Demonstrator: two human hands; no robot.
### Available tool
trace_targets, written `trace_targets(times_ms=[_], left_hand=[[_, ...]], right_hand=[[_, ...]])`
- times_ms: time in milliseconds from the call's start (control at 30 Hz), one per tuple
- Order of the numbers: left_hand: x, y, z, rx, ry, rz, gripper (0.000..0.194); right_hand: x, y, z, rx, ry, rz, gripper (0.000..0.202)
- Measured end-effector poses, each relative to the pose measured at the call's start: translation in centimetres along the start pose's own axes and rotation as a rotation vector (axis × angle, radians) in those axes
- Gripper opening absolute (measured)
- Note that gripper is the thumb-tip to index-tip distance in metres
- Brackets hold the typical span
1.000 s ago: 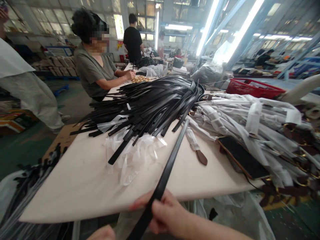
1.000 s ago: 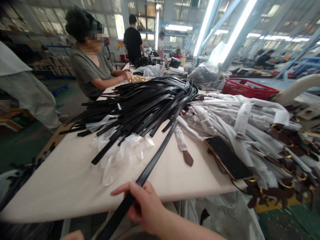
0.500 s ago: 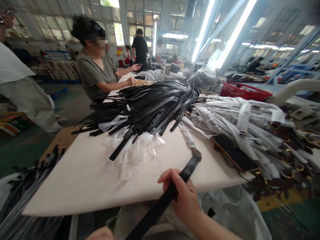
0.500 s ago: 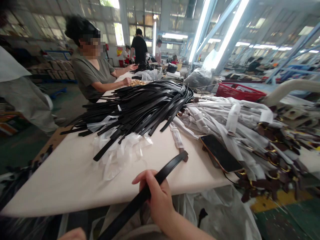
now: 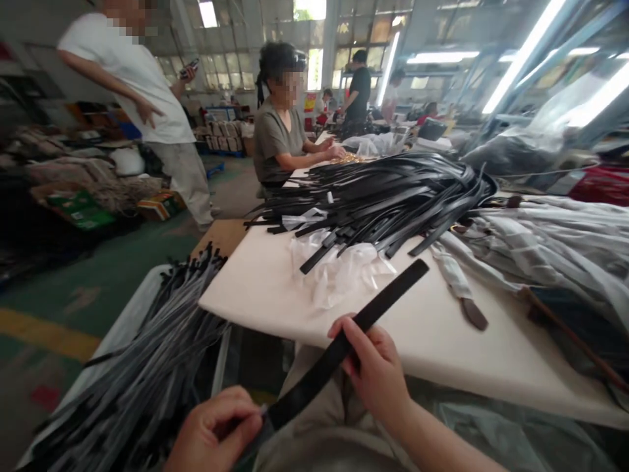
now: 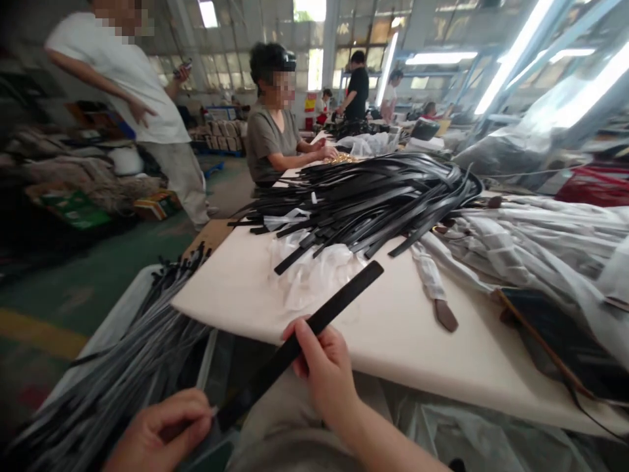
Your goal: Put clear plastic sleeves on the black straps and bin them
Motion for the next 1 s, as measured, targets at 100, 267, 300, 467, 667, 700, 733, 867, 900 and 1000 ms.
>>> trace_targets(times_ms=[100, 267, 300, 467, 667, 700, 733, 867, 900, 1000], left_hand=[[-0.8, -1.1, 0.5, 0.017, -0.101, 0.087, 0.036], [-2.6, -2.6, 0.6, -0.028, -0.097, 0.167, 0.033], [-3.1, -2.8, 0.5, -0.042, -0.096, 0.189, 0.034], [-3.9, -2.5, 1.6, 0.003, -0.121, 0.215, 0.030], [-2.4, -0.9, 3.2, 0.065, -0.146, 0.091, 0.030], [-2.3, -0.7, 3.1, 0.060, -0.169, 0.073, 0.030], [-2.1, -0.5, 2.9, 0.053, -0.194, 0.064, 0.031], [-1.2, 0.1, 2.4, 0.052, -0.270, 0.069, 0.036], [-0.9, 0.3, 2.5, 0.059, -0.285, 0.074, 0.036], [0.1, 1.1, 3.3, 0.094, -0.323, 0.095, 0.036]], right_hand=[[4.8, -1.2, 0.9, 0.023, -0.133, -0.313, 0.050], [5.3, -0.5, -0.4, -0.129, -0.301, -0.182, 0.043], [4.9, 0.0, -1.4, -0.197, -0.343, -0.145, 0.040], [4.6, 0.6, -6.5, -0.468, -0.575, -0.158, 0.022], [6.5, -1.6, -10.4, -0.687, -0.733, -0.225, 0.015], [6.5, -1.7, -10.7, -0.688, -0.748, -0.205, 0.016], [6.4, -1.7, -10.9, -0.676, -0.763, -0.176, 0.016], [5.9, -1.4, -10.7, -0.623, -0.802, -0.128, 0.018], [6.0, -1.5, -10.4, -0.632, -0.798, -0.162, 0.018], [7.3, -2.1, -8.4, -0.636, -0.797, -0.338, 0.018]])
Point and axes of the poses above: each hand's wrist, its own y-axis towards the middle knuckle, its own x-axis out of the palm, z = x × y, the point moved 6 cm from there along y, towards the middle knuckle, and after that the axes turned 10 degrees about -y, right-handed, at the moved point
